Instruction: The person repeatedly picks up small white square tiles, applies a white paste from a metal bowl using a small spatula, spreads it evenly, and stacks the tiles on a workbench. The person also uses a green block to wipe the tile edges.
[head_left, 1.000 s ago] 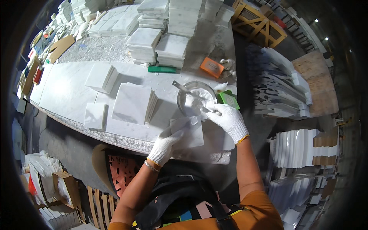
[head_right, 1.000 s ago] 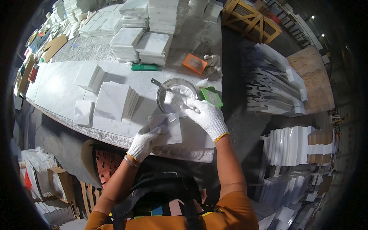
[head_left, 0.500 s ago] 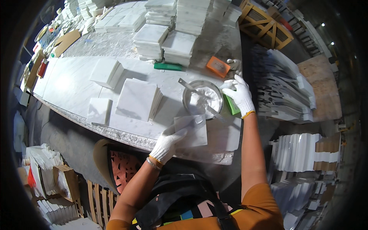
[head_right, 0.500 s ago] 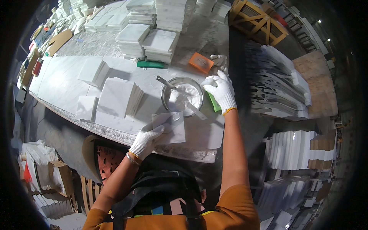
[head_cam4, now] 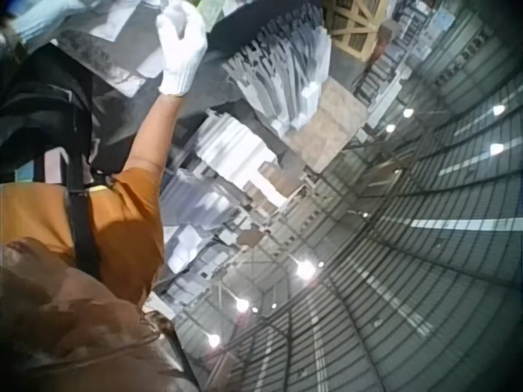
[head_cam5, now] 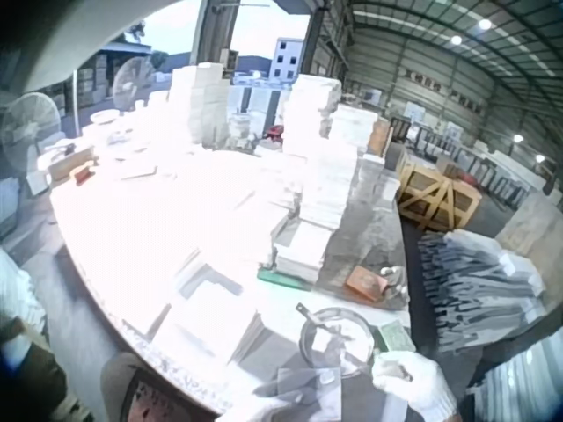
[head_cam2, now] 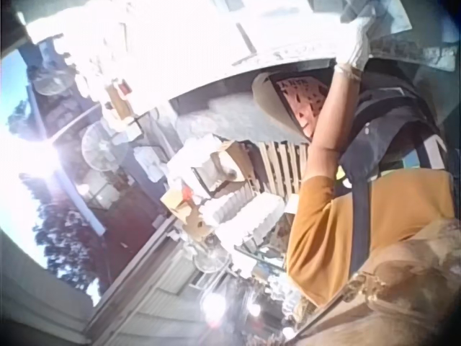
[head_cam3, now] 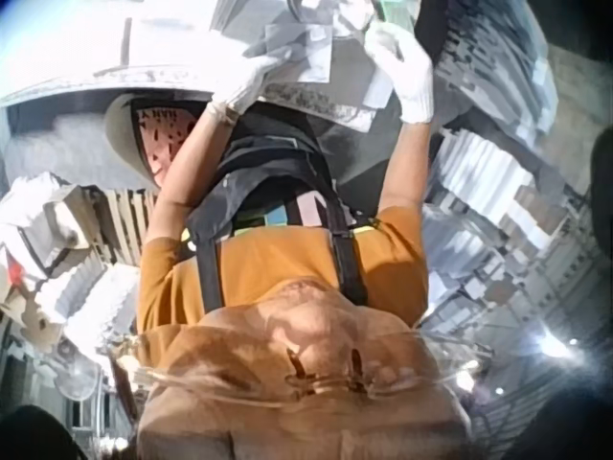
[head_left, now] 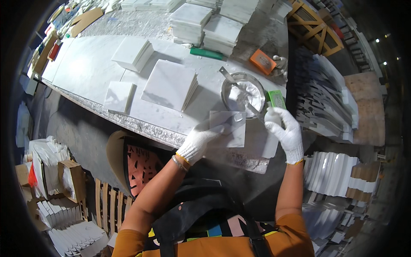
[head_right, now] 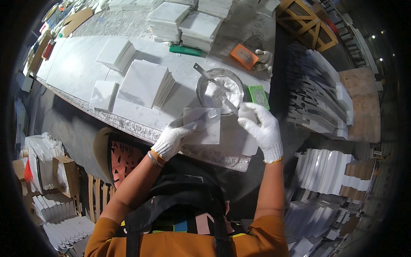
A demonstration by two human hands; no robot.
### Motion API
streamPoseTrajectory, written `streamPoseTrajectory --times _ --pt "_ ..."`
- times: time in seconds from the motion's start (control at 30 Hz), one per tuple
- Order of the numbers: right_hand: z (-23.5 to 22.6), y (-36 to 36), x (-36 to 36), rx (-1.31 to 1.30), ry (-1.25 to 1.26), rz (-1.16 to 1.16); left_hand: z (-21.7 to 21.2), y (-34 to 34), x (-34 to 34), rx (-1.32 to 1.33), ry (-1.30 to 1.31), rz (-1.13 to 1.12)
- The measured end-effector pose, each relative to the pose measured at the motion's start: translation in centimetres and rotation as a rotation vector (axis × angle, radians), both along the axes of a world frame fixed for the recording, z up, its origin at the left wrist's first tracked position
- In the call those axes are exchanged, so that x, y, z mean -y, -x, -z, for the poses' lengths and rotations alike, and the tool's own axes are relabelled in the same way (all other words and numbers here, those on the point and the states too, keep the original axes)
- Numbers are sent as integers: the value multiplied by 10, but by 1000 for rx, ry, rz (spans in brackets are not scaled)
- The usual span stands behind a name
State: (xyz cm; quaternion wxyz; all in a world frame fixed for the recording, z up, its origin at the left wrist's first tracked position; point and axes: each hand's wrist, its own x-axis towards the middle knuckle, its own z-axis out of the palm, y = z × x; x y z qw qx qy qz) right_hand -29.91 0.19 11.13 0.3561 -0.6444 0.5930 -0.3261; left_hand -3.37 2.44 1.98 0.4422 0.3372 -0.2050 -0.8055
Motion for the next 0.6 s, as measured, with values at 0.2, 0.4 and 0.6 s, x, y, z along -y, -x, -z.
streamPoseTrajectory --times 0.2,0.4,0.6 --pt "4 -11 -12 -143 27 -86 -4 0 -2 8 -59 -7" --pt "4 -14 -9 -249 87 -121 -1 1 -2 54 -47 -10" --pt "4 -16 -8 -295 78 -114 0 2 -2 23 -26 -7"
